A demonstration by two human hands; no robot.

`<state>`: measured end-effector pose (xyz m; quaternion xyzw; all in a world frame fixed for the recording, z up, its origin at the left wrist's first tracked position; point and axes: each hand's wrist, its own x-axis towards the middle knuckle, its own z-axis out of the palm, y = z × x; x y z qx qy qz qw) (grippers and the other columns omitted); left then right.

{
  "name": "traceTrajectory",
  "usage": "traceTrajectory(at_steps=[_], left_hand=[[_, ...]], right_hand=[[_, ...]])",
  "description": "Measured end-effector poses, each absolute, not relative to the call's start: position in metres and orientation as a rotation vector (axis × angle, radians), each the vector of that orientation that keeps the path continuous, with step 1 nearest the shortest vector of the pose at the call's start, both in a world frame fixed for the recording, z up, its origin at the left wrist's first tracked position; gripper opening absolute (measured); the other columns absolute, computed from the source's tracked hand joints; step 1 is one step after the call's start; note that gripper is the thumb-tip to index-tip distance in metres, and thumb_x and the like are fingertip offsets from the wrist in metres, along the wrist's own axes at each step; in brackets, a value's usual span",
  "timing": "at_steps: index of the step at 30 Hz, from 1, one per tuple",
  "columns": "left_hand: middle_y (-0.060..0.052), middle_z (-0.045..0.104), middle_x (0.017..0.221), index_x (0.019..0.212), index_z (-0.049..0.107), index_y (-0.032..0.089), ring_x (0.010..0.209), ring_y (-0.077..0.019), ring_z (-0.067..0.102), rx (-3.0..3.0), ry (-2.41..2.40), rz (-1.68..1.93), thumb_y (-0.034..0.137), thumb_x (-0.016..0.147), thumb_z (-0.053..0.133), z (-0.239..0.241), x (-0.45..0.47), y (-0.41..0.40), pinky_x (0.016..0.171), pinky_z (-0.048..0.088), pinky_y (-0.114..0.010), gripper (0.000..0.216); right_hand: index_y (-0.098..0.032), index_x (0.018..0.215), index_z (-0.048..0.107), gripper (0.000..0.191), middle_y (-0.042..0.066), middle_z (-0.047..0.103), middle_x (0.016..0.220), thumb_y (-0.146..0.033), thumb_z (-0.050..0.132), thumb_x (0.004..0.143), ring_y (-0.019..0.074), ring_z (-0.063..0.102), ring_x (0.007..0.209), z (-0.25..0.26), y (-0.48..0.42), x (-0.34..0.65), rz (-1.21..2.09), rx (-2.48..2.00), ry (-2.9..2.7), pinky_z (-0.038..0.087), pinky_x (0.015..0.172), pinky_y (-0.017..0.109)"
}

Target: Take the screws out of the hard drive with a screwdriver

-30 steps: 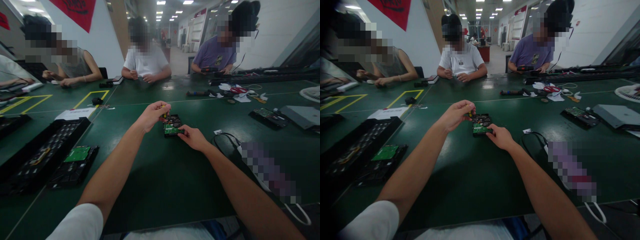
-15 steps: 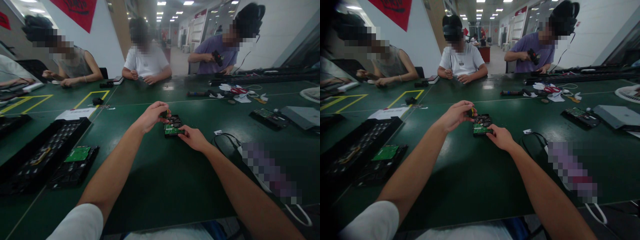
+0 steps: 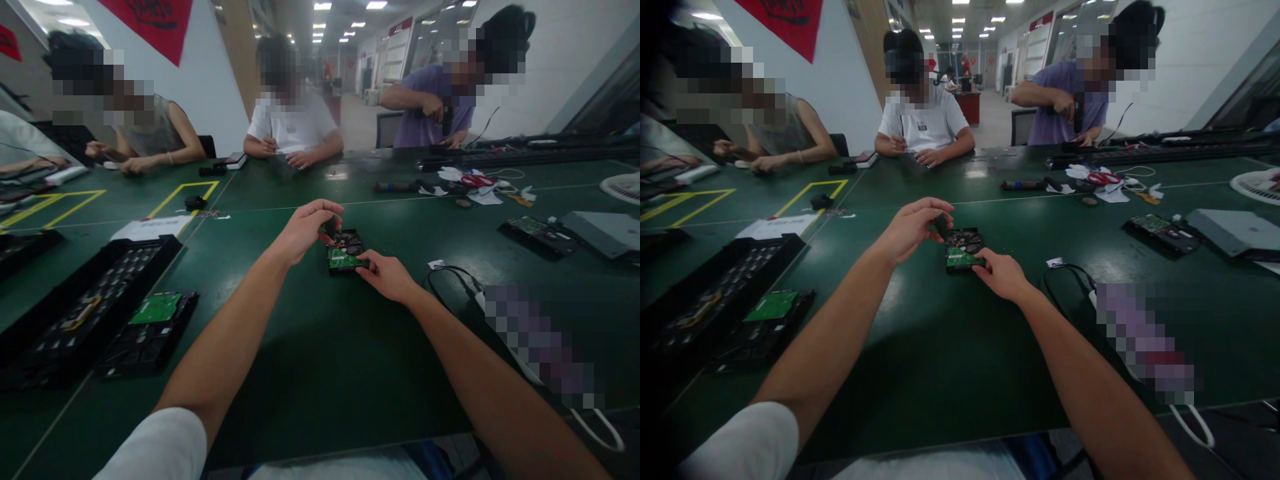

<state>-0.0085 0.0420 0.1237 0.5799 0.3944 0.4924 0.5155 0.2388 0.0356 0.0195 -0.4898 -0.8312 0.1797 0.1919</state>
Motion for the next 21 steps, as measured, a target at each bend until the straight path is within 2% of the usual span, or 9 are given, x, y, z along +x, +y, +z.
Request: traceTrajectory(at_steps=[6, 13, 16, 21], left_hand=[[-0.009, 0.069, 0.098, 0.099, 0.07, 0.017, 0.095, -0.0195, 0.067, 1.334, 0.786, 1.144, 0.027, 0.093, 0.06, 0.1244, -0.0071, 0.0394, 0.075, 0.061, -0.032, 0.015], [-0.007, 0.069, 0.096, 0.094, 0.077, 0.017, 0.084, -0.0155, 0.062, 1.438, 0.909, 1.124, 0.043, 0.089, 0.074, 0.122, -0.0104, 0.0412, 0.064, 0.051, -0.023, 0.027], [-0.007, 0.07, 0.099, 0.098, 0.08, 0.018, 0.084, -0.0153, 0.061, 1.492, 0.941, 1.116, 0.045, 0.088, 0.073, 0.1215, -0.0119, 0.0424, 0.063, 0.049, -0.023, 0.029], [-0.005, 0.067, 0.093, 0.102, 0.079, 0.018, 0.085, -0.0159, 0.062, 1.481, 0.922, 1.067, 0.04, 0.089, 0.072, 0.1262, -0.0119, 0.0384, 0.064, 0.05, -0.024, 0.025]], right_hand=[[-0.025, 0.128, 0.063, 0.03, 0.0, 0.071, 0.084, -0.042, 0.061, 0.102, 0.0169, 0.063, 0.07, 0.0188, 0.0361, 0.2383, 0.494, -1.365, -2.345, 0.039, 0.063, 0.029], [-0.027, 0.127, 0.062, 0.029, -0.001, 0.07, 0.082, -0.041, 0.061, 0.102, 0.0169, 0.063, 0.069, 0.0184, 0.0355, 0.2382, 0.496, -1.376, -2.34, 0.038, 0.063, 0.029], [-0.027, 0.127, 0.063, 0.029, -0.002, 0.07, 0.082, -0.041, 0.061, 0.102, 0.0169, 0.063, 0.069, 0.0184, 0.0352, 0.2383, 0.501, -1.367, -2.334, 0.039, 0.063, 0.029], [-0.026, 0.128, 0.062, 0.03, -0.002, 0.07, 0.081, -0.042, 0.06, 0.103, 0.0168, 0.063, 0.069, 0.0186, 0.036, 0.2381, 0.498, -1.352, -2.342, 0.04, 0.063, 0.029]])
